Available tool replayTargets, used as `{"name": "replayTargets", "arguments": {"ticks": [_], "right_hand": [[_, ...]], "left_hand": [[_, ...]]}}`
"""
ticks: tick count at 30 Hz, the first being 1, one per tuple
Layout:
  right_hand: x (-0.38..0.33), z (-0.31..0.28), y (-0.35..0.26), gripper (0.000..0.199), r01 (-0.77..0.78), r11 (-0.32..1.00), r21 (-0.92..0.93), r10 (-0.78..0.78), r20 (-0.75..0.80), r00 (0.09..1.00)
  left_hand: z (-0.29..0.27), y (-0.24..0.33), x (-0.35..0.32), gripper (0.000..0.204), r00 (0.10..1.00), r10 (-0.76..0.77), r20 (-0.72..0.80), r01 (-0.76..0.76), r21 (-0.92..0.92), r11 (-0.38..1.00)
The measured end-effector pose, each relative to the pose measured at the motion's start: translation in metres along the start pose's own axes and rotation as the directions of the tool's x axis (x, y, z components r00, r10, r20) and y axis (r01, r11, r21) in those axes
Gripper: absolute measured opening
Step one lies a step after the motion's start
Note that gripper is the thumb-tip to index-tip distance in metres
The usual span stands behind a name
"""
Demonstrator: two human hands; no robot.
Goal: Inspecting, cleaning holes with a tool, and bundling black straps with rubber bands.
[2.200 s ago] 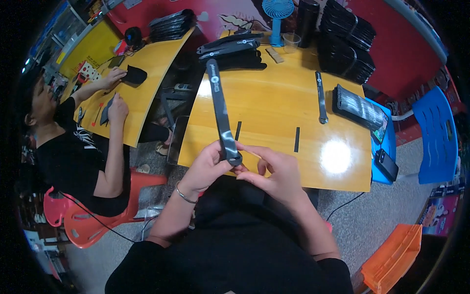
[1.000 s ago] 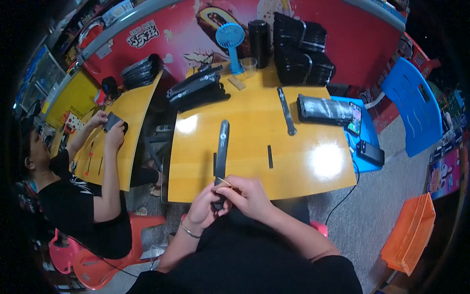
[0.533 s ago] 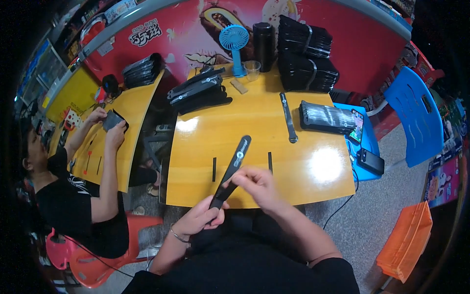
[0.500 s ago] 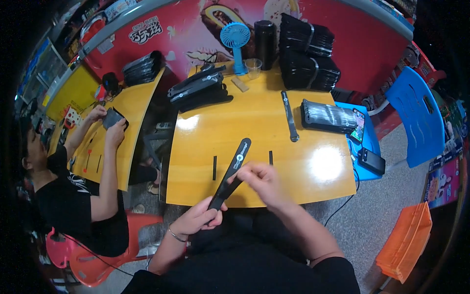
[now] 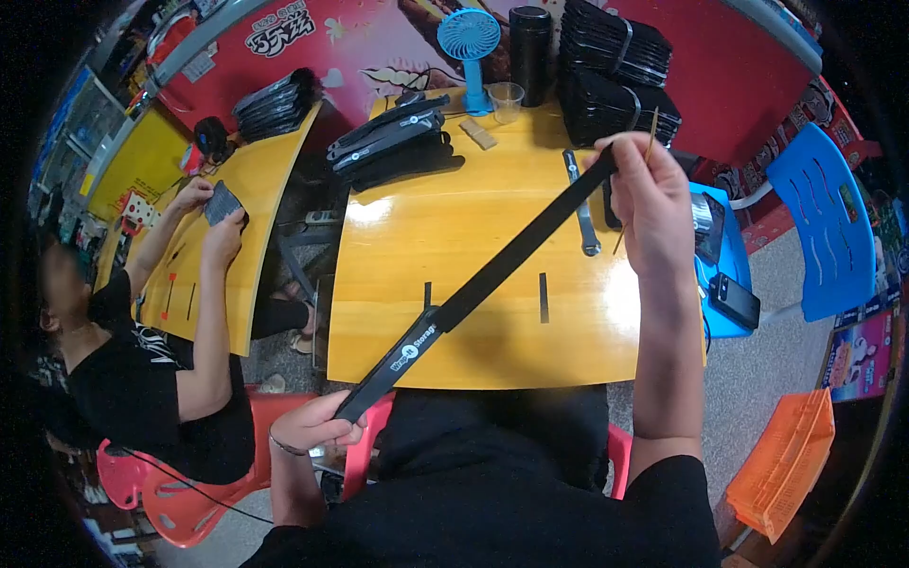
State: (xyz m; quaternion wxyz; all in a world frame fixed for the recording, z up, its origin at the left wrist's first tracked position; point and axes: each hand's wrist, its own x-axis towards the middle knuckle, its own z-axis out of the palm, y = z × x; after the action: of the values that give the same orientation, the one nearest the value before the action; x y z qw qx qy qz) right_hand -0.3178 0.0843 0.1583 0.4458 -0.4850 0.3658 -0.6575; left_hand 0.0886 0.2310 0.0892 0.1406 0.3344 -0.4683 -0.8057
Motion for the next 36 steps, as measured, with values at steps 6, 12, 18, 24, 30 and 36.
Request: {"name": "replayTargets", "arguments": {"ticks": [6, 12, 18, 24, 30, 36], "right_hand": [[0.048, -0.005, -0.012, 0.018, 0.301, 0.93, -0.211, -0.328, -0.107, 0.939], [0.048, 0.004, 0.059, 0.007, 0.385, 0.623, -0.681, -0.435, 0.106, 0.894], [0.002, -0.029, 0.125, 0.018, 0.428, 0.218, -0.877, -0.035, 0.431, 0.901], [-0.016, -0.035, 0.124, 0.019, 0.431, 0.308, -0.848, -0.018, 0.448, 0.894], [-0.012, -0.035, 0.133, 0.019, 0.372, 0.174, -0.912, 0.048, 0.385, 0.921], [-0.014, -0.042, 0.129, 0.018, 0.336, 0.157, -0.929, 0.082, 0.352, 0.932]], "left_hand": [[-0.019, -0.004, 0.0, 0.018, 0.994, -0.037, -0.103, 0.045, 0.075, 0.996], [-0.019, -0.005, 0.031, 0.045, 0.899, 0.26, -0.353, -0.323, -0.133, 0.937], [-0.011, -0.009, 0.062, 0.045, 0.867, 0.335, -0.369, -0.43, -0.214, 0.877], [0.002, -0.008, 0.083, 0.038, 0.826, 0.427, -0.368, -0.542, -0.307, 0.783], [0.023, 0.005, 0.091, 0.032, 0.805, 0.43, -0.409, -0.57, -0.328, 0.753], [0.026, 0.001, 0.094, 0.028, 0.791, 0.487, -0.37, -0.607, -0.383, 0.696]]}}
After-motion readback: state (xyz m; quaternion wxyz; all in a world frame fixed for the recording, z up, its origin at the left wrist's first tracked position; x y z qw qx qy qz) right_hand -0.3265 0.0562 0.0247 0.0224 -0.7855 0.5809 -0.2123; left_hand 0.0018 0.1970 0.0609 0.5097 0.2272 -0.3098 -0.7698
